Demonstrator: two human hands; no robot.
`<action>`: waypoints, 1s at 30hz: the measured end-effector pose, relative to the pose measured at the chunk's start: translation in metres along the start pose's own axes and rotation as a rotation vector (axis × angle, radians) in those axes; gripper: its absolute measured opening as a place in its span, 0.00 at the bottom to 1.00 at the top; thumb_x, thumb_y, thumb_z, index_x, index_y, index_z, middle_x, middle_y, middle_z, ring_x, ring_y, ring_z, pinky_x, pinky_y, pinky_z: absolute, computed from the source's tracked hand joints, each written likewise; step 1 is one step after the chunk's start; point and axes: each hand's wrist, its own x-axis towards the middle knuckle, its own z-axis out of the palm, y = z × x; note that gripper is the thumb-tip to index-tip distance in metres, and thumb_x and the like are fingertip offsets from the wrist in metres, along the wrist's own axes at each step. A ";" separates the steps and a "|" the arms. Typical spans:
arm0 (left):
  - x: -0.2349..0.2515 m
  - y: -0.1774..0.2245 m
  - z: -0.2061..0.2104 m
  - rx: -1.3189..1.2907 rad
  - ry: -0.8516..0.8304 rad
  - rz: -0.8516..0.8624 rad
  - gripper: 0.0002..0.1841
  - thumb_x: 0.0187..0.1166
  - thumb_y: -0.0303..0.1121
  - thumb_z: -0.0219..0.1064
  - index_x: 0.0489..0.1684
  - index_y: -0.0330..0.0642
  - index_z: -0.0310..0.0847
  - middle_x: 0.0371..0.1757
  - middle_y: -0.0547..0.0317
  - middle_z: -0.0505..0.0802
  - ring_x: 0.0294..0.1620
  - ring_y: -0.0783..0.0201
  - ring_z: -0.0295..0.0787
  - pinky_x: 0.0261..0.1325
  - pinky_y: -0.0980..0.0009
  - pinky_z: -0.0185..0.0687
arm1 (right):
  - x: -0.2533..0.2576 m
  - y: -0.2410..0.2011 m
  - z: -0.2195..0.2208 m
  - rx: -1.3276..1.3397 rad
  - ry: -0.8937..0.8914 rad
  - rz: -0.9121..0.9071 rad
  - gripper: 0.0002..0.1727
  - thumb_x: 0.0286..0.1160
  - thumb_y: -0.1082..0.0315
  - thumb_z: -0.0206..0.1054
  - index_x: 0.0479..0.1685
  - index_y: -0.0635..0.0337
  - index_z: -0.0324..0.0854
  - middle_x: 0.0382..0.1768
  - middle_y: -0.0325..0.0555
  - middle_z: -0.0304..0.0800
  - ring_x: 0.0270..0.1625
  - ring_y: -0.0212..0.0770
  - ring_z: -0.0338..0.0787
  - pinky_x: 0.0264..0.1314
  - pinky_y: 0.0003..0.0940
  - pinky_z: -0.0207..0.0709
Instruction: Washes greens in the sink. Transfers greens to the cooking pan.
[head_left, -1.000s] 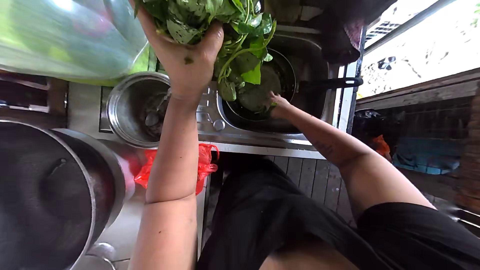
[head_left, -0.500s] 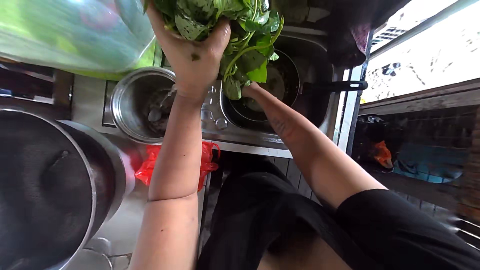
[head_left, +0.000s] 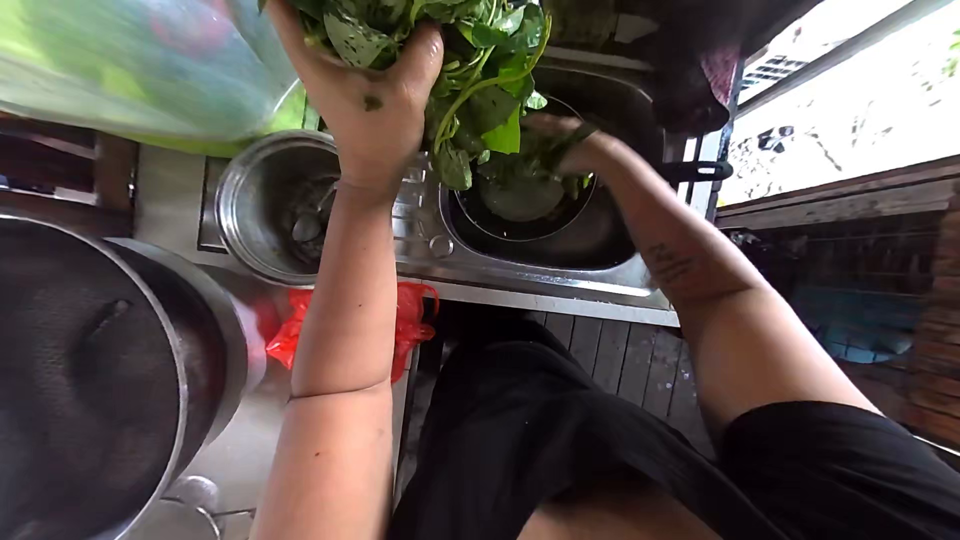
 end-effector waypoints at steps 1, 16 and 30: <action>0.000 -0.001 0.002 0.000 -0.001 0.001 0.42 0.53 0.30 0.81 0.66 0.18 0.60 0.54 0.44 0.87 0.58 0.62 0.89 0.63 0.66 0.88 | 0.006 0.002 0.021 -0.102 -0.062 0.046 0.51 0.60 0.82 0.78 0.92 0.46 0.64 0.76 0.58 0.82 0.76 0.59 0.83 0.80 0.64 0.72; -0.004 0.000 0.002 -0.028 -0.011 0.013 0.39 0.53 0.29 0.81 0.64 0.20 0.63 0.53 0.45 0.87 0.57 0.62 0.89 0.63 0.66 0.88 | -0.019 0.001 -0.039 0.014 0.245 0.065 0.27 0.67 0.75 0.76 0.69 0.66 0.80 0.62 0.61 0.89 0.64 0.51 0.89 0.73 0.50 0.80; -0.004 0.004 -0.009 -0.011 -0.010 0.006 0.49 0.55 0.29 0.82 0.75 0.14 0.50 0.62 0.41 0.85 0.65 0.61 0.87 0.71 0.66 0.84 | -0.040 0.040 -0.042 1.235 0.305 -0.031 0.15 0.67 0.73 0.50 0.49 0.54 0.76 0.35 0.42 0.93 0.28 0.34 0.92 0.26 0.27 0.86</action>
